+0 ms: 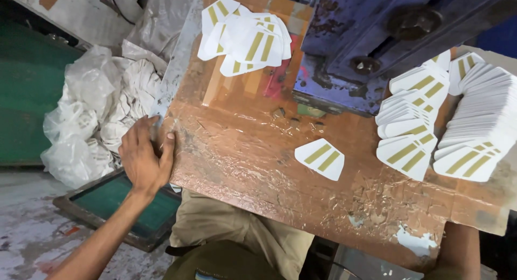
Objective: Manually feeding small pieces of material into a press machine to apply an embossed or stamped pattern.
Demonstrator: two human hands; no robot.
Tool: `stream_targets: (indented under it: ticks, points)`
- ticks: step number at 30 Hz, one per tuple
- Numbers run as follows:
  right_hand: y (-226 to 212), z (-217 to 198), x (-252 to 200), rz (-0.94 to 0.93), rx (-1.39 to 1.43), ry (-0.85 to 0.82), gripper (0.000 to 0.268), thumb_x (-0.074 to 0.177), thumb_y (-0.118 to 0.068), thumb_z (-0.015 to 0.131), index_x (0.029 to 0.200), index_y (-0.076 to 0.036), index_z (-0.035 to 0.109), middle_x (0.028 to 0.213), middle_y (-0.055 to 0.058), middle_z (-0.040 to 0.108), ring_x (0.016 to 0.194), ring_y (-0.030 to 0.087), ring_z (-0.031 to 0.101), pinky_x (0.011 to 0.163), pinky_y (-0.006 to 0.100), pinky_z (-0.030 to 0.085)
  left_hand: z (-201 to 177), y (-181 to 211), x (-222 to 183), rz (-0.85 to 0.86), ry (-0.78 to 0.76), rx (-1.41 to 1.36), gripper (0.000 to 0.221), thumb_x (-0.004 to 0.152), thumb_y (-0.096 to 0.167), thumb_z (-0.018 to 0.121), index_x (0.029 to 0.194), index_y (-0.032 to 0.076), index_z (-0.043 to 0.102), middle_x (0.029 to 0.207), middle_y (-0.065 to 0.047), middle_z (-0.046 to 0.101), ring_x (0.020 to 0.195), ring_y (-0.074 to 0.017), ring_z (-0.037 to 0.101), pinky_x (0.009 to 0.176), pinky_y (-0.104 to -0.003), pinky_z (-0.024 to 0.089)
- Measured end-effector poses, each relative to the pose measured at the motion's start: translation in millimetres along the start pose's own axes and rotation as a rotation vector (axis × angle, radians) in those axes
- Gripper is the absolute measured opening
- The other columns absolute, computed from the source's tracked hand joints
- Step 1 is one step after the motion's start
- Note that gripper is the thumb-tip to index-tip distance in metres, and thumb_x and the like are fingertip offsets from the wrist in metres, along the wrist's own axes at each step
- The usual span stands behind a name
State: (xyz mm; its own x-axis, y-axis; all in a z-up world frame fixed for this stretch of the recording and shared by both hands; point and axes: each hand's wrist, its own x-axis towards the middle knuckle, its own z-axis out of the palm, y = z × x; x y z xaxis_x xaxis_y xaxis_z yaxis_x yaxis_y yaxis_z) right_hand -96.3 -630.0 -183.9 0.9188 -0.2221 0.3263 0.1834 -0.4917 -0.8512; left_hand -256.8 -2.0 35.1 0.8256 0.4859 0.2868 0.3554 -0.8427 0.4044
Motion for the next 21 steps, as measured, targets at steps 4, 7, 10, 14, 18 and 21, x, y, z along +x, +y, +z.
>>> stream_targets:
  ticks: [4, 7, 10, 14, 18, 21]
  points:
    - [1, -4, -9, 0.003, 0.027, 0.000, 0.025, 0.108, -0.019, 0.069, 0.116, 0.005, 0.066, 0.100, 0.012, 0.070, 0.082, 0.024, 0.068, 0.071, 0.035, 0.055, 0, -1, 0, -0.009, -0.012, -0.001, 0.051, 0.102, 0.038, 0.062, 0.140, 0.005, 0.060, 0.144, -0.020, 0.058, 0.131, -0.0388, 0.052, 0.109, -0.052, 0.038]
    - [3, -11, -16, 0.008, 0.040, 0.001, 0.023, 0.108, -0.017, 0.069, 0.114, 0.005, 0.066, 0.099, 0.012, 0.070, 0.081, 0.023, 0.068, 0.070, 0.034, 0.055, 2, -2, -1, -0.014, -0.021, -0.004, 0.050, 0.102, 0.039, 0.062, 0.140, 0.006, 0.061, 0.143, -0.020, 0.058, 0.131, -0.0384, 0.052, 0.109, -0.051, 0.038]
    - [0, -17, -17, 0.009, 0.051, 0.002, 0.021, 0.109, -0.016, 0.070, 0.113, 0.005, 0.066, 0.097, 0.012, 0.070, 0.080, 0.021, 0.067, 0.070, 0.033, 0.054, 2, -2, -3, -0.023, -0.024, -0.007, 0.050, 0.102, 0.039, 0.062, 0.139, 0.006, 0.061, 0.143, -0.020, 0.058, 0.130, -0.0381, 0.052, 0.108, -0.051, 0.038]
    - [-5, -25, -19, 0.008, 0.067, 0.010, 0.018, 0.109, -0.014, 0.070, 0.111, 0.004, 0.067, 0.096, 0.011, 0.070, 0.079, 0.020, 0.067, 0.069, 0.031, 0.054, 0, -1, -3, -0.031, -0.024, -0.012, 0.049, 0.102, 0.039, 0.063, 0.138, 0.006, 0.062, 0.143, -0.021, 0.058, 0.129, -0.0387, 0.053, 0.107, -0.051, 0.039]
    - [-4, -28, -11, -0.005, 0.085, 0.015, 0.016, 0.109, -0.012, 0.071, 0.109, 0.004, 0.067, 0.094, 0.010, 0.069, 0.078, 0.019, 0.066, 0.068, 0.030, 0.053, 1, 0, 0, -0.030, -0.007, -0.017, 0.048, 0.101, 0.037, 0.064, 0.137, 0.006, 0.062, 0.143, -0.021, 0.059, 0.128, -0.0394, 0.054, 0.107, -0.051, 0.039]
    - [-2, -31, 3, 0.004, 0.086, 0.015, 0.015, 0.110, -0.010, 0.071, 0.108, 0.004, 0.067, 0.093, 0.010, 0.069, 0.077, 0.017, 0.066, 0.067, 0.029, 0.053, -1, 1, -3, -0.026, -0.011, -0.030, 0.047, 0.101, 0.035, 0.065, 0.137, 0.005, 0.063, 0.143, -0.021, 0.059, 0.127, -0.0396, 0.055, 0.107, -0.050, 0.040]
